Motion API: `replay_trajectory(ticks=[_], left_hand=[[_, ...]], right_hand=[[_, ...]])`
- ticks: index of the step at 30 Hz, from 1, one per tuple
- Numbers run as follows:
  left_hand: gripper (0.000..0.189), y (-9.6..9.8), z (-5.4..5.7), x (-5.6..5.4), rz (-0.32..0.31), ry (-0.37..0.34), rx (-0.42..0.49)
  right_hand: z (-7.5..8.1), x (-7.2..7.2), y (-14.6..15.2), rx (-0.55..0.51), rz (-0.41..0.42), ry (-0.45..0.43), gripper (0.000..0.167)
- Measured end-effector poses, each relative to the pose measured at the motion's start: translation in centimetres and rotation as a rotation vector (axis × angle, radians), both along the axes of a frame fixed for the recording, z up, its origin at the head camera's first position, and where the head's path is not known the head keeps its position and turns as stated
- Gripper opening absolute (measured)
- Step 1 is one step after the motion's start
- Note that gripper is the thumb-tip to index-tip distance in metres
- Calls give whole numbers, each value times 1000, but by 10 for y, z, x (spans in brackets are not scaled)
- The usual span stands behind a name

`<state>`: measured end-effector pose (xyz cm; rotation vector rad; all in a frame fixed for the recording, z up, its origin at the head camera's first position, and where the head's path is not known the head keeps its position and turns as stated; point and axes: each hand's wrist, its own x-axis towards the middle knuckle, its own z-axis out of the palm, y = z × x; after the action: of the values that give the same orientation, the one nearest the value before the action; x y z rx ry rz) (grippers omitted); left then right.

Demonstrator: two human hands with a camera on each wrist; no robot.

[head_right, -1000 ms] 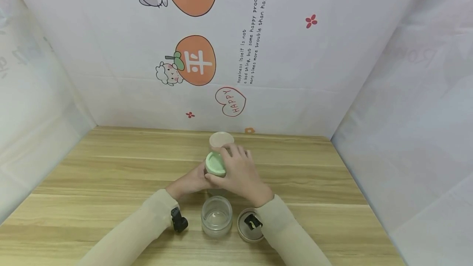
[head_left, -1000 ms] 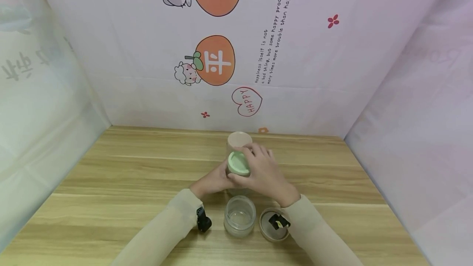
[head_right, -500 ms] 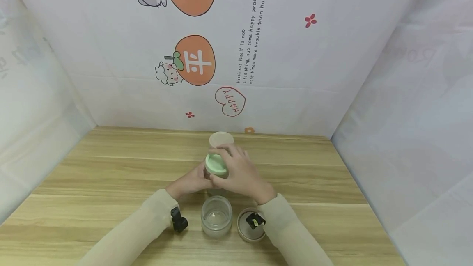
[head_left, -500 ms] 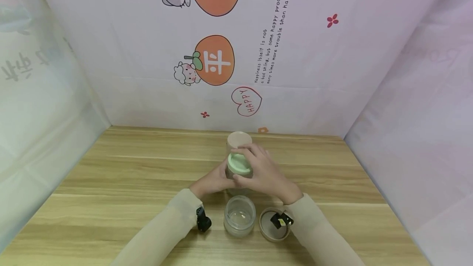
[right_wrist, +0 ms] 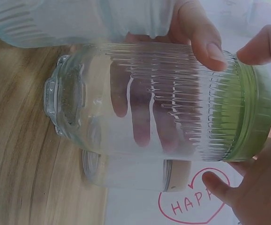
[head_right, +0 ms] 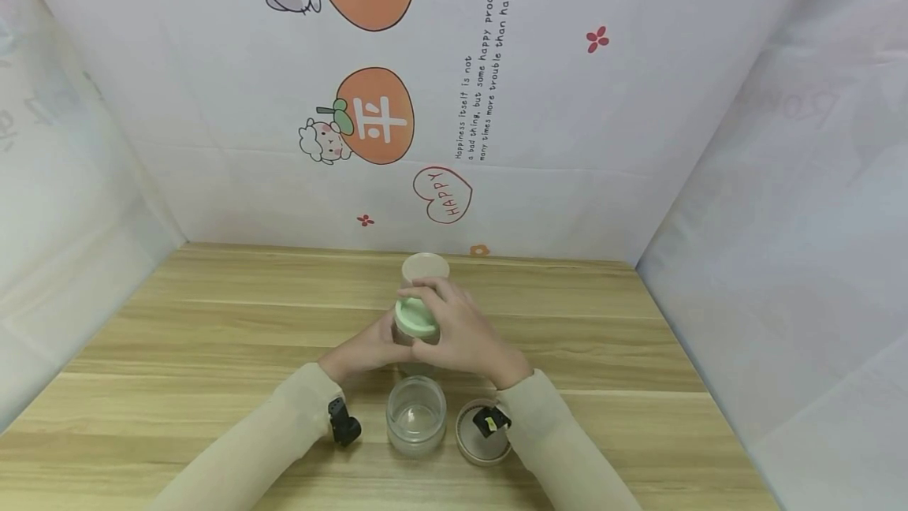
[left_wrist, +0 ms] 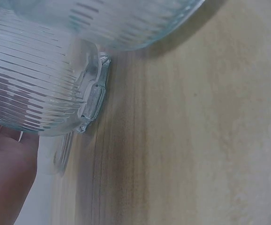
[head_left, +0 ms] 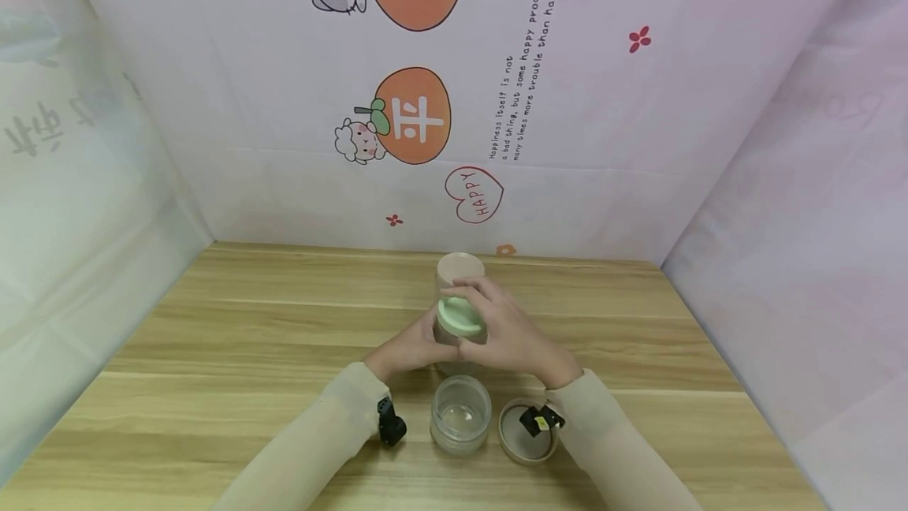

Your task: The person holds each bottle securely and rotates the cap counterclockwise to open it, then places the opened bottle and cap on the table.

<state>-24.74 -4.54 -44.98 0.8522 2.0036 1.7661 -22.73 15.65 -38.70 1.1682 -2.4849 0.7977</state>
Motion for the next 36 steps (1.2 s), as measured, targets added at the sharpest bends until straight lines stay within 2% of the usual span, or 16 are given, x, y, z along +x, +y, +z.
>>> replay_trajectory(ticks=[5, 10, 13, 17, 21, 26, 32, 36], left_hand=[[86, -1, 0, 0, -10, 13, -1], [100, -2, -2, -2, -23, 69, -5], [108, -2, -3, -3, -28, 91, -2], [97, -2, -2, -4, -23, 91, 2], [92, 0, -2, -5, -24, 84, 20], [94, 2, -3, -5, -31, 62, 48], [93, 2, -3, -4, -8, 33, 25], [91, 2, -4, -4, -37, 29, 63]], right_hand=[[0, 0, 0, 15, -1, 0, 71], [1, 3, -4, 47, -81, 18, 75], [2, 5, -7, 92, -172, 71, 82], [5, 7, -10, 149, -272, 177, 86], [6, 7, -10, 190, -320, 237, 83], [7, 8, -10, 222, -332, 221, 74], [9, 8, -8, 190, -306, 146, 69], [8, 6, -7, 166, -291, 132, 67]])
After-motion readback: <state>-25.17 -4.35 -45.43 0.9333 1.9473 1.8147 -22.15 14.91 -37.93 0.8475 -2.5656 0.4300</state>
